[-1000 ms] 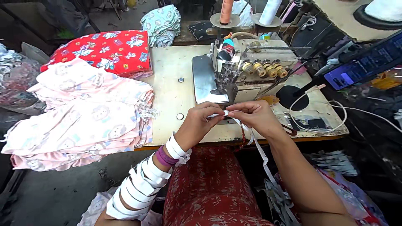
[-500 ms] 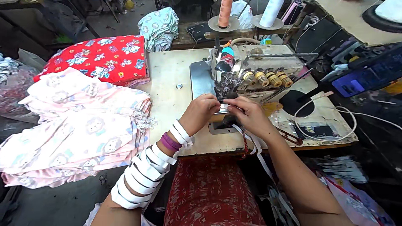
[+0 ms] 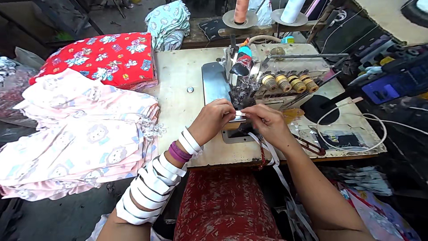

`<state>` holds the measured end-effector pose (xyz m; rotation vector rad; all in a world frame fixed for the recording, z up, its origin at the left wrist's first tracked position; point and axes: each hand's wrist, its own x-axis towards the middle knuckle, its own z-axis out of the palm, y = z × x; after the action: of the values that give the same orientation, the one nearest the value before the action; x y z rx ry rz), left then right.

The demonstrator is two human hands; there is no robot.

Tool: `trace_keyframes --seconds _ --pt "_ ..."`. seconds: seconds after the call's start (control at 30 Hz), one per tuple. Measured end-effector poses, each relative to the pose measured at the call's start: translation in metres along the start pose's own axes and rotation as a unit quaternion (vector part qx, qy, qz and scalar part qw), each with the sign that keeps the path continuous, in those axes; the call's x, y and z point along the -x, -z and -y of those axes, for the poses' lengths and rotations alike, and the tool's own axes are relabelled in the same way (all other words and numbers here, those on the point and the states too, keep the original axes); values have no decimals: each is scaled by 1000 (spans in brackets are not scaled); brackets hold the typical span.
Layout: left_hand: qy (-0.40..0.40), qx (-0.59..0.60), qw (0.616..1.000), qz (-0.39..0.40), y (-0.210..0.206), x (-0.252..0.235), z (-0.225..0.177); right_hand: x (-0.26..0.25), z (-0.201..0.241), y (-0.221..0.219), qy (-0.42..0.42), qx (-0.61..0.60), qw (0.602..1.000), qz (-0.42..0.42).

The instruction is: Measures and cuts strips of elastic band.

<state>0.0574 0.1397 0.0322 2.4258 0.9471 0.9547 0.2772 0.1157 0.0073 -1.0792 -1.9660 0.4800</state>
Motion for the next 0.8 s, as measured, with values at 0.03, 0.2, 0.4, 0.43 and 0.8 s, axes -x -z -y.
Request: trace_keyframes --seconds 0.03,0.2,0.4,0.43,0.8 --pt "1 -1 1000 0 0 0 -1 1 0 0 9 6 1000 1" --pt "-7 -14 1000 3 -2 1 0 -1 0 2 52 60 997 13" --pt "-17 -32 999 -25 -4 -8 10 -10 -9 -1 76 102 992 -11" --pt "-12 -34 999 -31 -3 -8 10 -11 -10 -2 79 111 991 -12" --pt "-5 -80 997 -9 -3 -7 7 -2 -7 -21 18 163 980 -108"
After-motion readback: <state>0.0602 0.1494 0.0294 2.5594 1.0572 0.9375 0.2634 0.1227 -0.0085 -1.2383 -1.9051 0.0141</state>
